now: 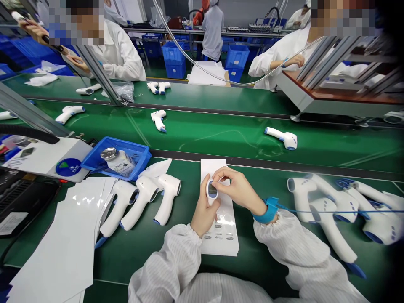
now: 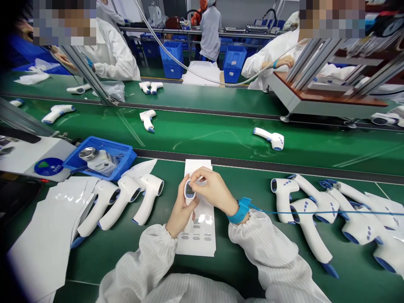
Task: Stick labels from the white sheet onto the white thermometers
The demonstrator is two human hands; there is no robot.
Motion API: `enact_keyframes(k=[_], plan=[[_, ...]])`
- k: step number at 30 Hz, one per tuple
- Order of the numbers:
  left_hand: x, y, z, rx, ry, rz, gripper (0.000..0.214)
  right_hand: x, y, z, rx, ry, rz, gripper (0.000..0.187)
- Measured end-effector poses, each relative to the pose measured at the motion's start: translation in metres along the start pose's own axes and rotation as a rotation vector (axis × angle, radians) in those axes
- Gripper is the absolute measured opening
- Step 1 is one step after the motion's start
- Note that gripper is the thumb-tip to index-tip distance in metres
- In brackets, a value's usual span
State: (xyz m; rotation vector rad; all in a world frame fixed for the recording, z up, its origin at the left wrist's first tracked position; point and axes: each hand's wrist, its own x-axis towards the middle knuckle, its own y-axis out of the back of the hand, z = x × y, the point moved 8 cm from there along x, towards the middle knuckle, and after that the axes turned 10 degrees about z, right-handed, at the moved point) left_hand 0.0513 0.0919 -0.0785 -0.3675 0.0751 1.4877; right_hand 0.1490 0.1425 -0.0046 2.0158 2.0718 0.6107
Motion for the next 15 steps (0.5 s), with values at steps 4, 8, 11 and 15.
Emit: enact_keyframes(k=[4, 8, 11, 15], plan=[[-0.0003, 0.0003, 0.0010, 0.006, -0.001, 0.015, 0.074, -0.0001, 0.0004, -0.0004, 0.001, 0.002, 0.004, 0.007], [-0.0002, 0.0009, 0.0011, 0.005, -0.002, 0.021, 0.074, -0.0004, 0.0005, -0.0008, -0.002, 0.004, -0.004, 0.007], [-0.0011, -0.0009, 0.0026, -0.024, 0.004, -0.014, 0.075, -0.0003, 0.0010, -0.0008, -0.003, 0.005, -0.001, 0.007], [-0.0020, 0.0010, -0.0008, -0.049, 0.082, -0.004, 0.068, 0.0000, 0.0004, -0.0004, 0.001, 0.007, -0.003, 0.008]])
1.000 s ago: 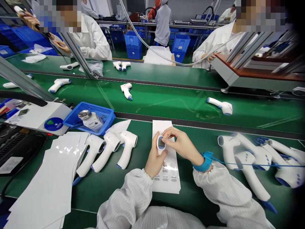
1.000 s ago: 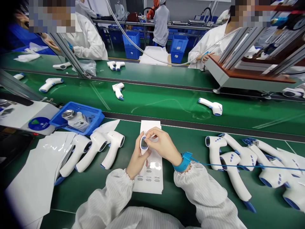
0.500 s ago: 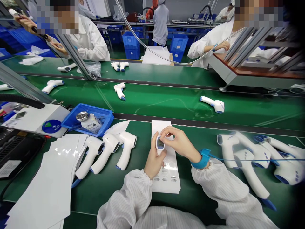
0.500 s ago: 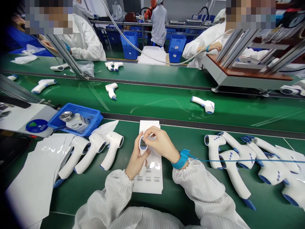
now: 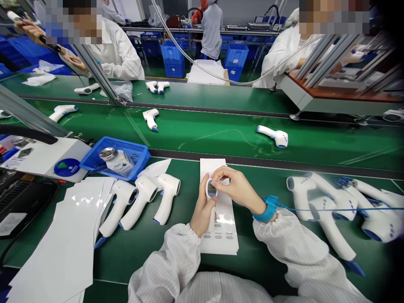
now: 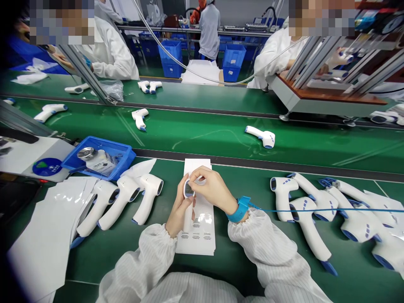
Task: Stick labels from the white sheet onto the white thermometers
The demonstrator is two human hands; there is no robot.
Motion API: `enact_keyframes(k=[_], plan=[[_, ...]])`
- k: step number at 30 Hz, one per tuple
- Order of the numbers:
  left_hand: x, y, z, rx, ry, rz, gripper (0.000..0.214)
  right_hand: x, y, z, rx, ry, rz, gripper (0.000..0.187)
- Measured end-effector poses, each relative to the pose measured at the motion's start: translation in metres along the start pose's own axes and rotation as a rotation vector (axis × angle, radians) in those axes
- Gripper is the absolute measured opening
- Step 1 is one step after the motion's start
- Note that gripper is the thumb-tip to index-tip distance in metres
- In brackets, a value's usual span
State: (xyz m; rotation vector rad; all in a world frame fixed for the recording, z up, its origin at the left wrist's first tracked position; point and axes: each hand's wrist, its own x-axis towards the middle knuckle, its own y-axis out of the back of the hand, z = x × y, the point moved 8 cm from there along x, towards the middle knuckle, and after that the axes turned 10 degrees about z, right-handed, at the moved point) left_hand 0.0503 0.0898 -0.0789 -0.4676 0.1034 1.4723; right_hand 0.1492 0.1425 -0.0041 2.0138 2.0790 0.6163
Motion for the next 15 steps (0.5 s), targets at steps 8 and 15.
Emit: enact_keyframes(k=[8, 15], plan=[[0.0015, 0.0017, -0.0064, 0.001, 0.035, 0.022, 0.062, 0.0008, -0.0011, 0.0026, 0.009, 0.004, 0.007, 0.007], [0.0024, 0.0008, -0.0067, -0.006, 0.032, 0.021, 0.060, 0.0007, -0.0025, 0.0051, -0.008, 0.001, 0.020, 0.008]])
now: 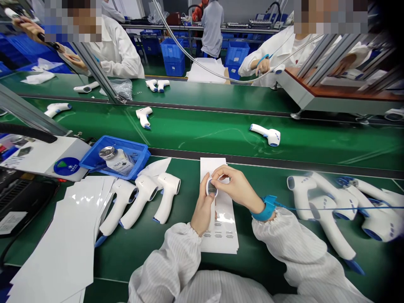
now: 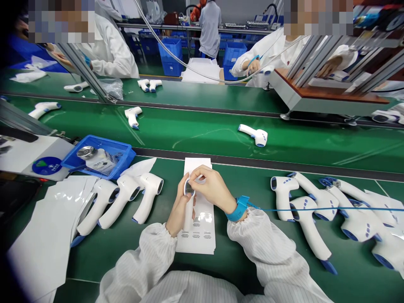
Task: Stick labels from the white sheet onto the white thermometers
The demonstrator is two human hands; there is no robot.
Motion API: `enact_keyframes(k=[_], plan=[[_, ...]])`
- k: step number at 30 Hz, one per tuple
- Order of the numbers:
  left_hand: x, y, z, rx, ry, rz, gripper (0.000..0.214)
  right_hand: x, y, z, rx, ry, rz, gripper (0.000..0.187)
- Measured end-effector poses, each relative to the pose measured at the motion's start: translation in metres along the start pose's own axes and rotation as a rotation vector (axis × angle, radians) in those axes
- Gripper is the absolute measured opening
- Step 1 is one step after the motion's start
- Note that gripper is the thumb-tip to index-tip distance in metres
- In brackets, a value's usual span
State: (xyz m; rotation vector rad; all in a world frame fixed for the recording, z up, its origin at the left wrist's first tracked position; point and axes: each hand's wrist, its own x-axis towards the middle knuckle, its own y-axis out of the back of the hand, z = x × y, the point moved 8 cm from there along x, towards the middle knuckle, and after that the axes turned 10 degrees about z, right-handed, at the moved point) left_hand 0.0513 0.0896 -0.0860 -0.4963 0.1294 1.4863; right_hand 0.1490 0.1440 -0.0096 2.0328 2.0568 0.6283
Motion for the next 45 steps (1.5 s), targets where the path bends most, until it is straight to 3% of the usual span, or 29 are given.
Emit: enact_keyframes(k=[10, 15, 19, 25, 29, 33, 34, 37, 41, 45], plan=[[0.002, 0.002, 0.009, 0.023, -0.006, 0.035, 0.047, -0.006, -0.003, 0.011, 0.036, -0.033, 0.072, 0.007], [0.004, 0.006, 0.017, 0.066, 0.002, 0.150, 0.038, -0.010, -0.001, 0.015, 0.172, -0.141, 0.001, 0.026], [-0.008, 0.009, 0.036, 0.116, -0.111, 0.202, 0.034, -0.019, 0.004, 0.009, 0.273, -0.185, 0.012, 0.023], [-0.020, 0.006, 0.054, 0.198, -0.258, 0.208, 0.034, -0.025, 0.015, -0.021, 0.240, -0.022, 0.168, 0.013], [-0.020, 0.006, 0.057, 0.213, -0.298, 0.213, 0.032, -0.029, 0.015, -0.039, 0.154, 0.137, 0.187, 0.012], [-0.020, 0.009, 0.054, 0.212, -0.253, 0.219, 0.033, -0.033, 0.011, -0.031, 0.101, 0.084, 0.196, 0.005], [-0.020, 0.009, 0.052, 0.206, -0.235, 0.220, 0.034, -0.033, 0.011, -0.026, 0.075, 0.056, 0.208, 0.012], [-0.020, 0.006, 0.047, 0.181, -0.194, 0.170, 0.040, -0.029, 0.008, -0.014, 0.079, -0.004, 0.205, 0.035], [-0.023, -0.001, 0.049, 0.168, -0.223, 0.067, 0.046, -0.022, 0.001, -0.012, 0.152, 0.002, 0.145, 0.012], [-0.028, -0.009, 0.055, 0.128, -0.265, -0.069, 0.077, -0.021, 0.000, -0.014, 0.235, -0.035, 0.150, 0.013]])
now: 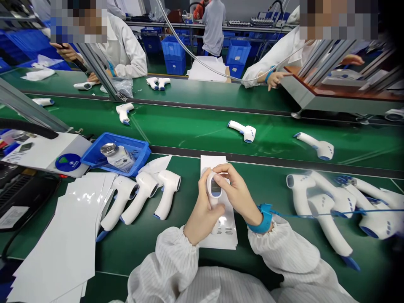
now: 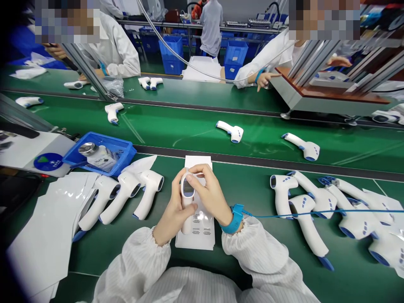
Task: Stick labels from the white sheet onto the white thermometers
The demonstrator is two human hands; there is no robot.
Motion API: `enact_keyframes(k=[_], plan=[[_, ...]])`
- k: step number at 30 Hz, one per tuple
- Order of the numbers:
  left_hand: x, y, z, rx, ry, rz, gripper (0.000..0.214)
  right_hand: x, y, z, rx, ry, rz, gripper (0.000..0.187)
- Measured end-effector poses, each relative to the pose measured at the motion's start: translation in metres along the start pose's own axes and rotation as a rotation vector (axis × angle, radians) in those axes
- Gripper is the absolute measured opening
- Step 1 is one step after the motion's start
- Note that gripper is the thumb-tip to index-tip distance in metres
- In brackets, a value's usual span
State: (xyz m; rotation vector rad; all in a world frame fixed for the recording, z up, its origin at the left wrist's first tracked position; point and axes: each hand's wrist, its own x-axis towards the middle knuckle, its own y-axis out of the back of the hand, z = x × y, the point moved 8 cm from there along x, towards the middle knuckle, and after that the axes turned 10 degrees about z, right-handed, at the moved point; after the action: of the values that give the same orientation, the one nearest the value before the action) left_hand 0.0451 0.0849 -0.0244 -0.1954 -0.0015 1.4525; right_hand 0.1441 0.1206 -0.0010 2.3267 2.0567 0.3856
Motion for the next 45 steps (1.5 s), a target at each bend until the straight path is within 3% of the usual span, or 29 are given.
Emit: enact_keyframes(k=[5, 7, 9, 11, 14, 18, 20, 23, 26, 29, 31, 33, 37, 39, 45], plan=[[0.002, 0.004, 0.002, -0.108, 0.090, -0.009, 0.100, -0.019, -0.016, 0.013, 0.001, -0.134, -0.204, 0.060], [0.006, 0.007, 0.006, -0.159, 0.091, -0.016, 0.108, -0.028, -0.024, 0.024, 0.068, -0.263, -0.329, 0.056], [0.011, 0.011, 0.007, -0.189, 0.087, -0.034, 0.111, -0.030, -0.034, 0.031, 0.079, -0.335, -0.475, 0.037], [0.017, 0.022, 0.005, -0.121, 0.091, 0.034, 0.107, -0.011, -0.038, 0.037, -0.097, -0.314, -0.506, 0.026], [0.023, 0.044, -0.002, 0.060, 0.122, 0.209, 0.090, 0.059, -0.033, 0.041, -0.561, -0.158, -0.267, 0.026], [0.018, 0.053, -0.005, 0.137, 0.182, 0.208, 0.069, 0.156, -0.035, 0.038, -0.716, -0.035, -0.053, 0.038], [0.012, 0.059, -0.006, 0.153, 0.211, 0.197, 0.064, 0.185, -0.021, 0.042, -0.755, -0.041, 0.057, 0.046], [0.005, 0.071, -0.011, 0.157, 0.241, 0.215, 0.057, 0.197, 0.021, 0.058, -0.815, -0.145, 0.248, 0.055], [0.005, 0.077, -0.017, 0.137, 0.246, 0.239, 0.050, 0.189, 0.065, 0.074, -0.822, -0.257, 0.324, 0.055], [0.018, 0.074, -0.021, 0.013, 0.214, 0.282, 0.046, 0.175, 0.080, 0.076, -0.749, -0.246, 0.222, 0.049], [0.029, 0.066, -0.022, -0.146, 0.209, 0.303, 0.047, 0.156, 0.070, 0.069, -0.657, -0.185, 0.064, 0.046], [0.038, 0.051, -0.025, -0.314, 0.259, 0.238, 0.053, 0.125, 0.049, 0.057, -0.555, -0.123, -0.125, 0.047], [0.029, 0.005, -0.013, -0.429, 0.359, -0.168, 0.077, 0.051, 0.002, 0.016, -0.249, 0.142, -0.428, 0.045], [0.016, -0.003, -0.001, -0.332, 0.339, -0.233, 0.087, 0.029, -0.007, -0.002, -0.139, 0.244, -0.449, 0.038], [-0.010, 0.001, 0.024, -0.032, 0.264, -0.057, 0.090, 0.013, -0.011, -0.029, -0.163, 0.384, -0.397, 0.037]])
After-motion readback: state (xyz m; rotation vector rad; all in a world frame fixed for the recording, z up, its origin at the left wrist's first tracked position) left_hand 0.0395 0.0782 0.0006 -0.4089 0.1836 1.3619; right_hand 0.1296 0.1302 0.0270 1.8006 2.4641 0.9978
